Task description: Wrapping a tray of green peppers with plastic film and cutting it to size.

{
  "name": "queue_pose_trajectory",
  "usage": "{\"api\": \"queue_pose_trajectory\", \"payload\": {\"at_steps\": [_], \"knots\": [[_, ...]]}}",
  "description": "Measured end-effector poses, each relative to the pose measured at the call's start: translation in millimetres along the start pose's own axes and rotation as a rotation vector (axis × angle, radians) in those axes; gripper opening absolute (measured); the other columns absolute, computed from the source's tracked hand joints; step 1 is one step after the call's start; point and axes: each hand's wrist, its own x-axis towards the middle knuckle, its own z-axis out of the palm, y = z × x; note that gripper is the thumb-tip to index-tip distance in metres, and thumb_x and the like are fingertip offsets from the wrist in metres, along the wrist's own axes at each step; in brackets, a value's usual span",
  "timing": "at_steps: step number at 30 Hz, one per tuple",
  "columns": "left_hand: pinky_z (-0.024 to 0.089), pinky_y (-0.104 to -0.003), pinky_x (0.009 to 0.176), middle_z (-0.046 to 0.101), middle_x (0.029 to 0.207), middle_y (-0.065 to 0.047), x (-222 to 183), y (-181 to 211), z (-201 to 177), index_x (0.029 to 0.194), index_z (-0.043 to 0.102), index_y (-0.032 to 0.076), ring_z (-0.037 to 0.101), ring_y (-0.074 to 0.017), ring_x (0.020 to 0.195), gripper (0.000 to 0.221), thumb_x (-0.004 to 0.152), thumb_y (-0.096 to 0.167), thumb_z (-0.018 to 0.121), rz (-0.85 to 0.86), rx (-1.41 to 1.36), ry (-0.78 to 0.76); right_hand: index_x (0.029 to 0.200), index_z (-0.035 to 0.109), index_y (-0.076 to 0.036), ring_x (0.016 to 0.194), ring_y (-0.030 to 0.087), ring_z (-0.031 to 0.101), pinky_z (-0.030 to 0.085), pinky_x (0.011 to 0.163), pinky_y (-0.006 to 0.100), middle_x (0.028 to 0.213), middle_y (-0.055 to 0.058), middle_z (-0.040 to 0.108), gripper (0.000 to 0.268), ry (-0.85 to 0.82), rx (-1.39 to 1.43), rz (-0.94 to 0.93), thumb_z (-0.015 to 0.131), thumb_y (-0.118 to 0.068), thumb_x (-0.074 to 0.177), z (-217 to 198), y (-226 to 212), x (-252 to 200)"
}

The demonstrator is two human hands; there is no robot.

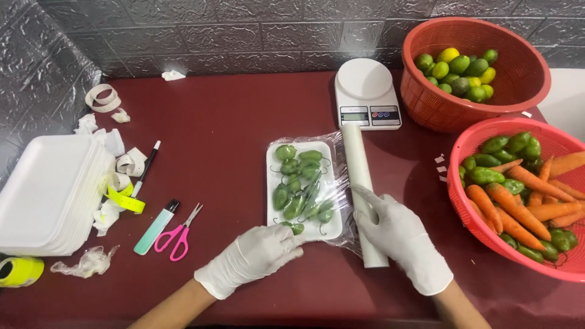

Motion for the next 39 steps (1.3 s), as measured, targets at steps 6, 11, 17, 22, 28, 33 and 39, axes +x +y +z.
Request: {"api": "queue_pose_trajectory", "payload": {"at_steps": [6,11,17,22,28,33,39], "knots": [[0.055,-0.038,0.063,0.061,0.072,-0.002,65.0,-34.3,-15.0,0.099,0.076,0.016,0.064,-0.025,0.069,0.017,0.096,0.032,0.07,-0.013,-0.489,0.279,0.152,0.047,-0.046,0.121,0.032,0.069,0.058,0.103,0.047,0.125,0.008,0.073,0.065,-0.122,0.118,0.021,0.059,-0.046,0.087,-24.9,-4.6,-9.0],[0.051,-0.044,0.087,0.071,0.09,-0.002,127.2,-51.9,-9.0,0.082,0.07,0.014,0.068,-0.0279,0.091,0.011,0.081,0.006,0.062,0.224,-0.649,0.084,0.151,0.048,-0.046,0.12,0.033,0.069,0.058,0.102,0.048,0.125,0.01,0.074,0.065,-0.123,0.157,-0.001,0.062,-0.043,0.087,-21.5,-1.7,-3.3],[0.043,-0.038,0.101,0.068,0.086,0.004,133.7,-49.8,53.0,0.078,0.063,0.023,0.066,-0.0176,0.098,0.004,0.079,0.02,0.06,0.249,-0.55,-0.023,0.153,0.039,-0.054,0.114,0.029,0.071,0.059,0.099,0.044,0.118,0.004,0.073,0.06,-0.133,-0.013,-0.066,0.047,-0.051,0.094,-12.0,3.2,0.2],[0.037,-0.045,0.11,0.068,0.087,0.005,126.3,-50.8,91.8,0.079,0.064,0.024,0.066,-0.0177,0.099,0.005,0.077,0.027,0.061,0.295,-0.447,-0.075,0.155,0.035,-0.055,0.11,0.03,0.071,0.058,0.099,0.044,0.114,0.003,0.071,0.062,-0.143,-0.064,-0.085,0.045,-0.051,0.094,-8.5,2.0,0.2],[0.04,-0.051,0.112,0.069,0.095,0.0,136.2,-61.5,49.5,0.091,0.068,0.021,0.065,-0.0252,0.106,0.019,0.074,0.025,0.061,0.267,-0.513,-0.135,0.155,0.033,-0.055,0.107,0.031,0.071,0.059,0.097,0.046,0.109,0.003,0.069,0.064,-0.124,-0.025,-0.104,0.046,-0.051,0.092,-3.6,8.6,5.1],[0.04,-0.048,0.109,0.065,0.095,-0.001,159.0,-95.0,63.1,0.087,0.063,0.018,0.064,-0.0254,0.104,0.017,0.074,0.028,0.06,0.242,-0.401,-0.063,0.156,0.035,-0.051,0.105,0.031,0.072,0.059,0.096,0.045,0.106,0.003,0.069,0.066,-0.113,-0.012,-0.097,0.048,-0.049,0.091,-1.1,12.7,9.2],[0.039,-0.046,0.115,0.067,0.086,-0.002,162.1,-103.9,92.5,0.079,0.065,0.02,0.068,-0.0235,0.096,0.012,0.072,0.029,0.063,0.271,-0.359,-0.083,0.157,0.031,-0.053,0.107,0.031,0.071,0.058,0.099,0.046,0.108,0.003,0.068,0.066,-0.158,-0.034,-0.093,0.046,-0.051,0.092,-10.8,3.2,3.0]]}}
